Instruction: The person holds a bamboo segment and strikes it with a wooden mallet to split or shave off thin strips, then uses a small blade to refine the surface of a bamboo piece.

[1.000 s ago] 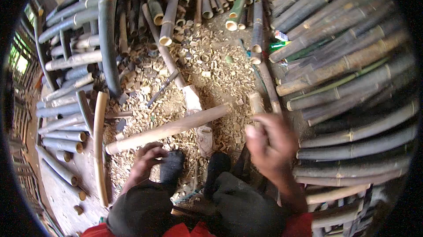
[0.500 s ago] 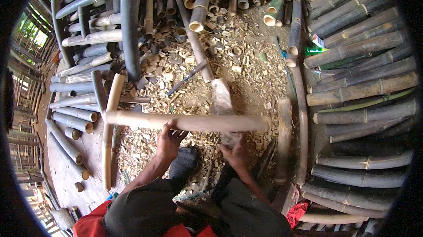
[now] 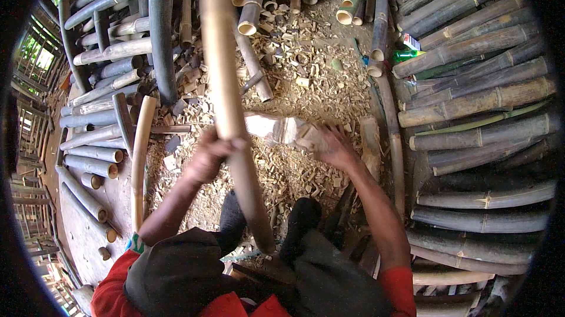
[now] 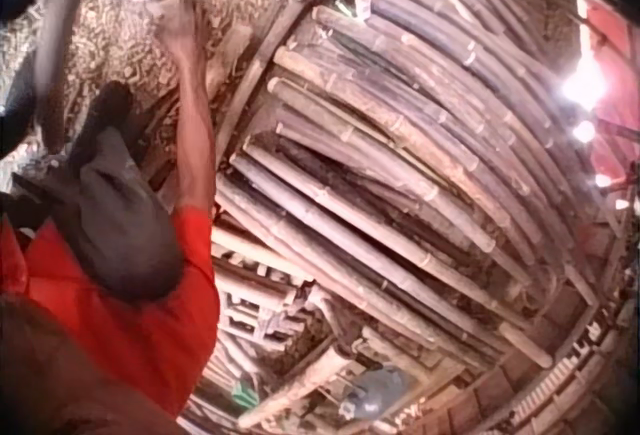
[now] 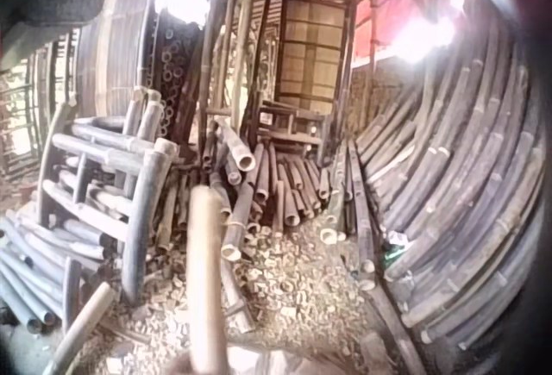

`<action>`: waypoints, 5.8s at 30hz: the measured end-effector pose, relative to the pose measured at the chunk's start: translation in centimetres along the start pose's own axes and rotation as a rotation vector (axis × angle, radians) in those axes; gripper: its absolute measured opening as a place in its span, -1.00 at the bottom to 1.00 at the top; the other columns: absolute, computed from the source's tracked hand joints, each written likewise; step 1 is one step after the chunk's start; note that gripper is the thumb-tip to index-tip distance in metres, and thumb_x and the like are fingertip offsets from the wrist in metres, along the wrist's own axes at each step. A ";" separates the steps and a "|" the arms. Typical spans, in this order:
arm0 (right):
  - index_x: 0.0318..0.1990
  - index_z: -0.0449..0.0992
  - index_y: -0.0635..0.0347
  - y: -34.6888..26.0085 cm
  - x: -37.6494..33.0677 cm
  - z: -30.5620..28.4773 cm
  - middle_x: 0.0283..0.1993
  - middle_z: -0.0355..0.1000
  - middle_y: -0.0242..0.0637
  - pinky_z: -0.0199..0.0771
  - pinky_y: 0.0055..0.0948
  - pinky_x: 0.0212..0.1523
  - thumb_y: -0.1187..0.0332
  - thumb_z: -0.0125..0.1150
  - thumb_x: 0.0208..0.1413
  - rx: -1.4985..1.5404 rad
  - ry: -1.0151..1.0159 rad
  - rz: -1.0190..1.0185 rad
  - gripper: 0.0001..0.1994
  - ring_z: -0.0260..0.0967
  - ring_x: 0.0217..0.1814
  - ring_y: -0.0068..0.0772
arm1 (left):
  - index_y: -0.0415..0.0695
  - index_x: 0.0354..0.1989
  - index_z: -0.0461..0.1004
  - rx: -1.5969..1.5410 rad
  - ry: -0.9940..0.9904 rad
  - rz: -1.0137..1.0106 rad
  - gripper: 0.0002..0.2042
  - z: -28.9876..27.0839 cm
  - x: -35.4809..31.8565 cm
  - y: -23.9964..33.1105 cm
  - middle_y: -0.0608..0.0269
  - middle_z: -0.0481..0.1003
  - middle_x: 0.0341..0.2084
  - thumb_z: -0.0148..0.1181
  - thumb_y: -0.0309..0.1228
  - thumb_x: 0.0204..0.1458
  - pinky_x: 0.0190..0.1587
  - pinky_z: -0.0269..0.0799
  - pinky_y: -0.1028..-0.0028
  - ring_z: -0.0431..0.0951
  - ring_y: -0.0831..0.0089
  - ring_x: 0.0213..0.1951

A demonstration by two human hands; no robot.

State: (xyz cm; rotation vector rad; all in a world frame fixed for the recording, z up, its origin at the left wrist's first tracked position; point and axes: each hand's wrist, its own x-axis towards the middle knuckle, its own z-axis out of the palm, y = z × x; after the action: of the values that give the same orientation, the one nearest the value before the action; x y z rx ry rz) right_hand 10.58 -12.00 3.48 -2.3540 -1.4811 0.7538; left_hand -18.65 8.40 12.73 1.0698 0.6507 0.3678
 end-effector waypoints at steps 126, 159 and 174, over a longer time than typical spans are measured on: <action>0.24 0.23 0.43 -7.2 -9.0 -9.4 0.05 0.39 0.01 0.70 -0.11 -0.35 0.15 0.32 -0.19 1.444 0.331 0.214 -0.19 0.55 -0.25 -0.09 | -0.19 -0.05 0.48 0.287 -0.426 0.413 -0.57 8.9 19.9 3.4 0.37 0.52 -0.44 0.45 -0.16 0.06 -0.35 0.59 0.47 0.54 0.57 -0.44; 0.38 0.18 0.28 -11.2 -2.0 -23.4 0.12 0.43 0.15 0.61 -0.11 0.01 0.38 0.30 -0.03 0.197 0.683 -0.228 -0.24 0.48 0.12 -0.10 | -0.23 -0.30 0.58 0.108 -0.302 0.279 -0.73 8.7 17.9 2.1 0.27 0.59 -0.53 0.37 -0.24 0.14 -0.37 0.50 0.53 0.52 0.58 -0.51; 0.30 0.30 0.22 -12.9 -0.2 -27.7 0.13 0.43 -0.07 0.44 -0.19 0.23 0.18 0.39 -0.01 0.202 0.827 -0.266 -0.29 0.46 0.14 -0.14 | -0.14 -0.45 0.59 0.210 -0.238 0.233 -0.76 7.9 18.7 1.7 0.42 0.46 -0.68 0.34 -0.26 0.17 -0.61 0.23 0.54 0.35 0.67 -0.66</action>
State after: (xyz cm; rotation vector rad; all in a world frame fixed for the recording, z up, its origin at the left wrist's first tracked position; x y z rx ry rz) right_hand 16.04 -4.97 32.68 -1.8849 -1.2127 -0.1415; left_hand 0.72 14.45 10.95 1.3724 0.3577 0.3709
